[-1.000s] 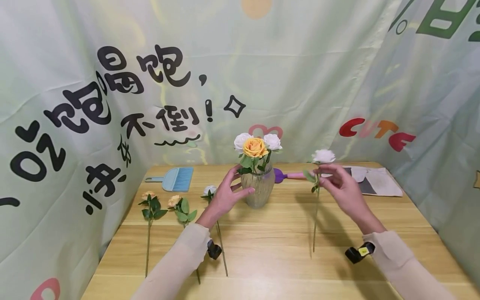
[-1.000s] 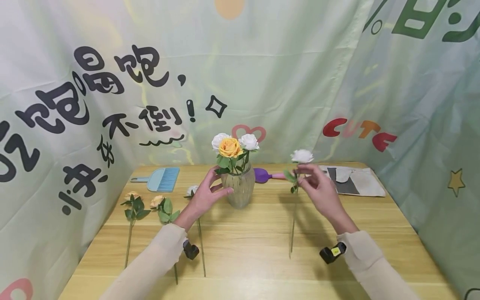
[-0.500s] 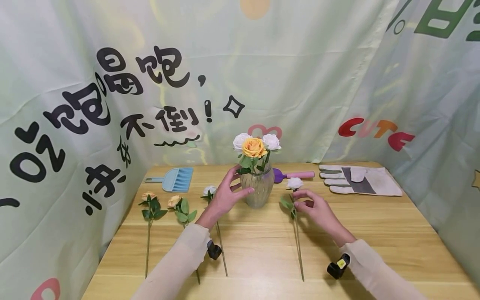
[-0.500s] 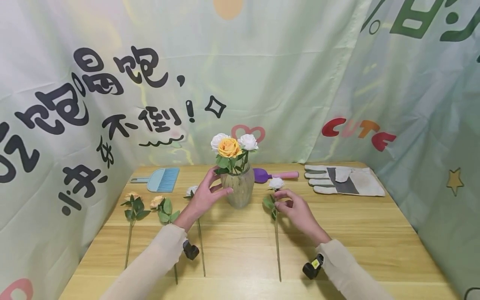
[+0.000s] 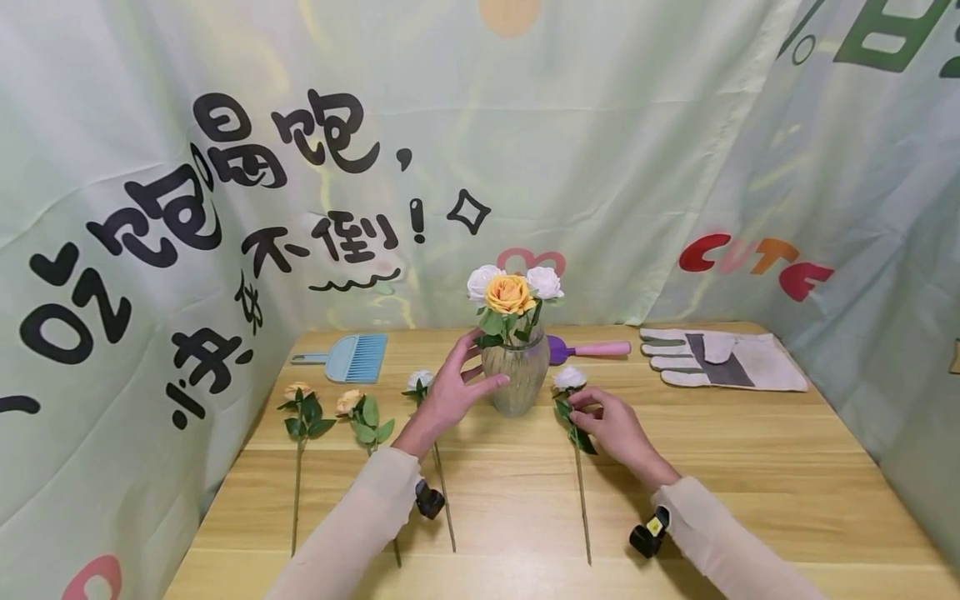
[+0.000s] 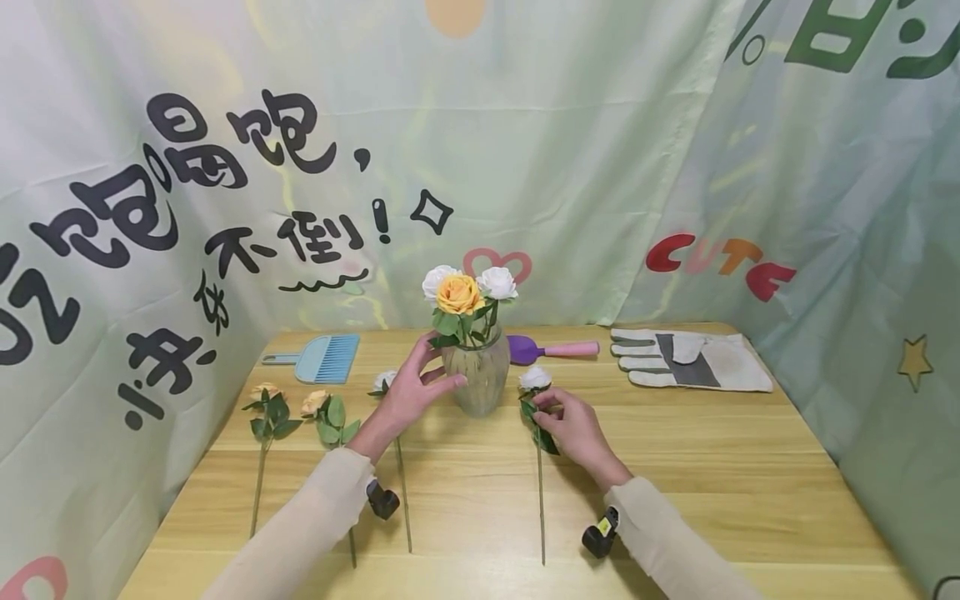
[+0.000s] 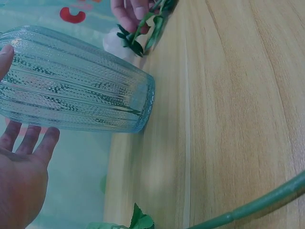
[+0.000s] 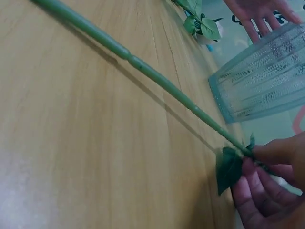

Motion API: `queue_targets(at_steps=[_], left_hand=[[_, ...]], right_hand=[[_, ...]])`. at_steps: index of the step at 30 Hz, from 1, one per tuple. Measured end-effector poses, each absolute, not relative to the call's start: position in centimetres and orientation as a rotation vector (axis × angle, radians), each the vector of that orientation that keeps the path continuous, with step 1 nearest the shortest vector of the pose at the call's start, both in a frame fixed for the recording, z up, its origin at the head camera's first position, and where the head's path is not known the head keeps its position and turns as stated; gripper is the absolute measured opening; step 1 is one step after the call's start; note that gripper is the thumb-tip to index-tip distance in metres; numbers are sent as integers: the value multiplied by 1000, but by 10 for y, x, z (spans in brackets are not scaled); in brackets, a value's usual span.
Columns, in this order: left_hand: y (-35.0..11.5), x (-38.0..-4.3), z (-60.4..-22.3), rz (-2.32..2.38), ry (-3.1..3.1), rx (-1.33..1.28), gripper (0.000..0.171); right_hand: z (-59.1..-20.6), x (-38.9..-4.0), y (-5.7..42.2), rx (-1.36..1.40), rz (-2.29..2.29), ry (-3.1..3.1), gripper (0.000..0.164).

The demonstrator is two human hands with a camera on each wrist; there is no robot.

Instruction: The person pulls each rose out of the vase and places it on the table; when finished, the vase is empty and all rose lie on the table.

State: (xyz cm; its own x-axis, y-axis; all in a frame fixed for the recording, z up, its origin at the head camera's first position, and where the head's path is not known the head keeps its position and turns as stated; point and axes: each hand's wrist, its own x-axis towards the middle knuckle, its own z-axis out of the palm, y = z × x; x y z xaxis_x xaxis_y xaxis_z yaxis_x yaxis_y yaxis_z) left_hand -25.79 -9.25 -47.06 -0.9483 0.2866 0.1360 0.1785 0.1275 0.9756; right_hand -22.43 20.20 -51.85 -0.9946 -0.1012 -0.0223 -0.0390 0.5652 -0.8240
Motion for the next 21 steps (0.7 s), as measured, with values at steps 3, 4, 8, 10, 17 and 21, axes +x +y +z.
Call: queue_targets(at_steps=[3,4,8,10,17,21], left_hand=[[-92,-258,-470,1963,2299,469,89],[-92,-258,-470,1961,2302,470,90],[-92,-258,-470,1955,2313,471,90],[-92,-258,-470,1957,2313,471,90],[-92,-257,-469,1957,2316,474,89],[-92,-257,-470,1967,2300,470,88]], right_hand=[[-517,-225,200,-123,-1374,2751,20],[-517,-225,199,-125,-1361,2757,20],[-516,-226,197,-126,-1333,2775,20],[-516,-226,198,-121,-1336,2780,20],[-504,-225,206,-56,-1433,2740,24],[-485,-230,210,-39,-1502,2762,30]])
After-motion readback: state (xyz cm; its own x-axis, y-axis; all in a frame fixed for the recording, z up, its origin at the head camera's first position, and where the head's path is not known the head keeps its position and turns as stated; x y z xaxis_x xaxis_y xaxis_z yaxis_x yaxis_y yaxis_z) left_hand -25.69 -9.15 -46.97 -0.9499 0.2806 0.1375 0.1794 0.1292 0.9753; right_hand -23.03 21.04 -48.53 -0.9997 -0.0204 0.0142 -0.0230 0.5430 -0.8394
